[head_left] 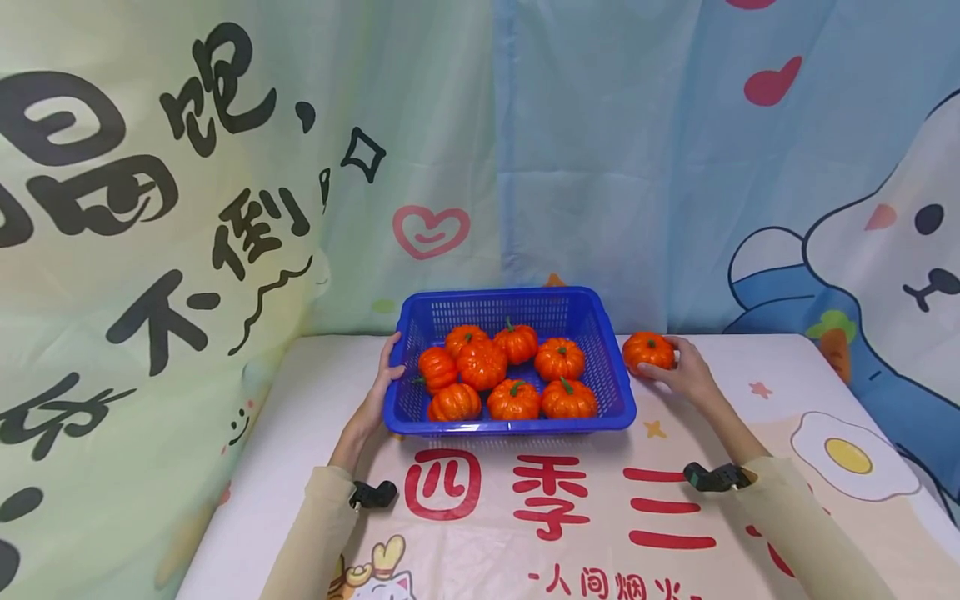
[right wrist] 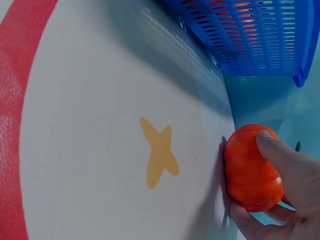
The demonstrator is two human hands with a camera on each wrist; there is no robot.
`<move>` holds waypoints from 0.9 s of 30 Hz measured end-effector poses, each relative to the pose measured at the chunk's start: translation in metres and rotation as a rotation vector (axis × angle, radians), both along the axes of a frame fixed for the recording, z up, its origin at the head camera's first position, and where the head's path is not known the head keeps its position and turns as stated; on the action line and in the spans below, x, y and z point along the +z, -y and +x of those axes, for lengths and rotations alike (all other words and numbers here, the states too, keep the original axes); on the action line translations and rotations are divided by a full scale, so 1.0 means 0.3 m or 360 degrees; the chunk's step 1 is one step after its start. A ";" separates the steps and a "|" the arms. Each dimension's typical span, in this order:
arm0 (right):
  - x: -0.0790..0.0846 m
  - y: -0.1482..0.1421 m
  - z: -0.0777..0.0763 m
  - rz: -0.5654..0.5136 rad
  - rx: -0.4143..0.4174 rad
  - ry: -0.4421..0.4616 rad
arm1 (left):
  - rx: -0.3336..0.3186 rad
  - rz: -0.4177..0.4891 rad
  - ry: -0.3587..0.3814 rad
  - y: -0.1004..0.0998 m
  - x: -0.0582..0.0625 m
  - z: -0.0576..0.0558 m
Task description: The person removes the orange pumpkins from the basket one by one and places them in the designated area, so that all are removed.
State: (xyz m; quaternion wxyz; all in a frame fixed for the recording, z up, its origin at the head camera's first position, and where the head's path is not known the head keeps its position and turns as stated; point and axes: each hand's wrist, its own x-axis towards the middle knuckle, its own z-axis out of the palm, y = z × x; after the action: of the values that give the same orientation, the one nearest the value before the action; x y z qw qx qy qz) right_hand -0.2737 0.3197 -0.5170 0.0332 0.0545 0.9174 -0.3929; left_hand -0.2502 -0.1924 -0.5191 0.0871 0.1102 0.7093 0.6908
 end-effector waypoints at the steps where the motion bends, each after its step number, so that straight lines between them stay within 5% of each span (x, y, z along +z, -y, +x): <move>1: -0.001 0.001 0.000 0.0002 -0.0001 0.0003 | -0.0001 -0.0001 0.0003 0.000 0.001 0.000; 27: 0.028 0.029 0.009 0.0119 0.0032 -0.0034 | 0.0009 -0.0002 0.0005 0.001 -0.007 -0.010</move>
State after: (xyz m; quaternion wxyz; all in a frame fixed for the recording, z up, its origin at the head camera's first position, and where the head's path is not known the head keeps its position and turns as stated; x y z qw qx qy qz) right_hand -0.2710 0.3109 -0.5088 0.0253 0.0423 0.9322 -0.3585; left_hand -0.2532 -0.1926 -0.5213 0.0863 0.1071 0.7098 0.6909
